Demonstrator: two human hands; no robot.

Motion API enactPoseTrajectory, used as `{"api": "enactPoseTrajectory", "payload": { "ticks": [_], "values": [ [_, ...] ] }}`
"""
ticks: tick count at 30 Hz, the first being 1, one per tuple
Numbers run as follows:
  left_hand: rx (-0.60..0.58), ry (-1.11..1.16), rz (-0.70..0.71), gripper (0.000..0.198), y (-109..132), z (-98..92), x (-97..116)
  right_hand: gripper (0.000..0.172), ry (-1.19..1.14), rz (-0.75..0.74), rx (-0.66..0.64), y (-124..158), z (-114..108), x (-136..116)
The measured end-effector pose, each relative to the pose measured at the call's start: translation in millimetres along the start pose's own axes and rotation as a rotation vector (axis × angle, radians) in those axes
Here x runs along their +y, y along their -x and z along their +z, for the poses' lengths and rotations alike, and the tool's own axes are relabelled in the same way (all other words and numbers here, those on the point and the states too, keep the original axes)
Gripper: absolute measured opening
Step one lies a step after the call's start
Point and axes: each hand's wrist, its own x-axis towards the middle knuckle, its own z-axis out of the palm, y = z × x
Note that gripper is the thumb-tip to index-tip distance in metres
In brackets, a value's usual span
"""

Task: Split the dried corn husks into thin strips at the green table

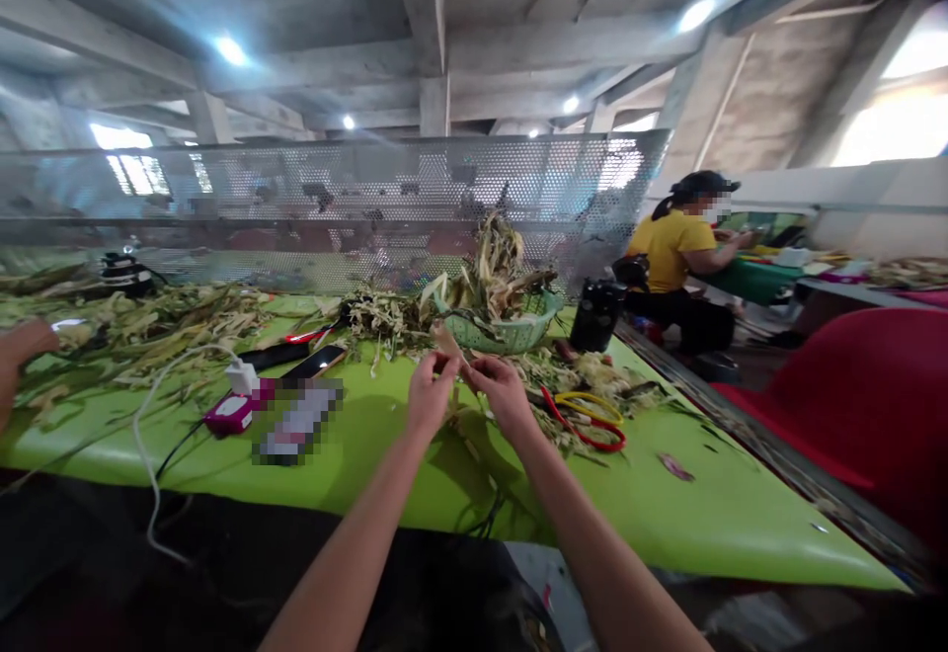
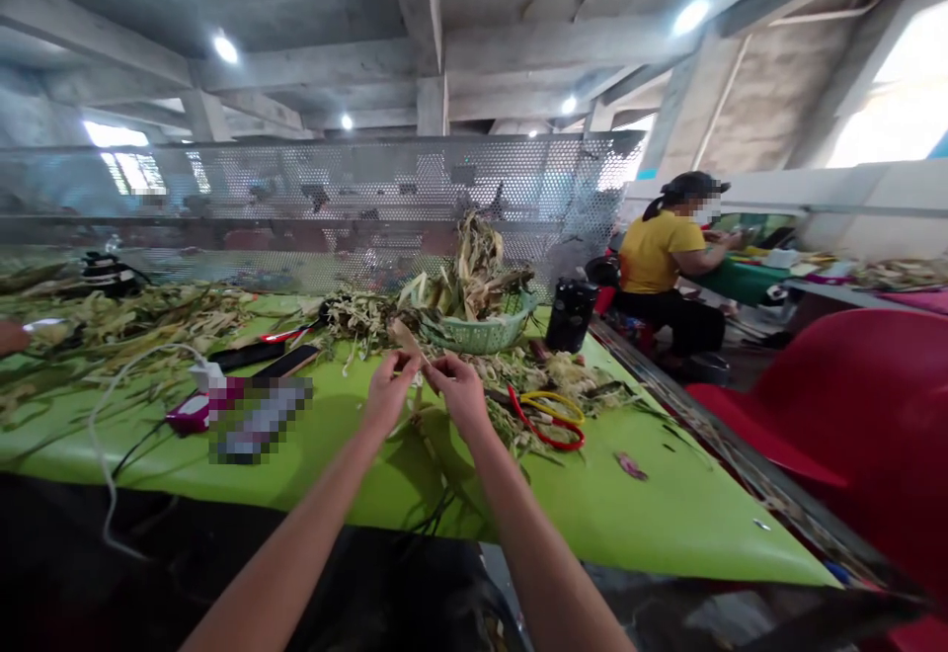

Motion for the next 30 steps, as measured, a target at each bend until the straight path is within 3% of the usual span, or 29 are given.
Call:
{"api": "enactPoseTrajectory", "payload": {
  "ticks": [5,14,21,30],
  "values": [
    [-0.030,-0.093,-0.063,0.017,-0.8,-6.6,-6.4,0.028,0.115,-0.050,-0.043,4.8,5.2,-0.9],
    [-0.146,-0.356,0.197,0.025,-1.4,-5.7,-14.3,0.022,0.263,-0.096,0.011,4.2,0.9,-1.6],
    [-0.124,-0.530,0.330,0.025,-1.2,-7.7,-12.9,0.021,0.303,-0.099,-0.018,3.4,-1.7,-2.6],
    [-0.091,-0.452,0.342,0.023,-1.1,-8.9,-13.0,0.023,0.283,-0.096,-0.045,1.3,-3.2,0.9]
  ]
}}
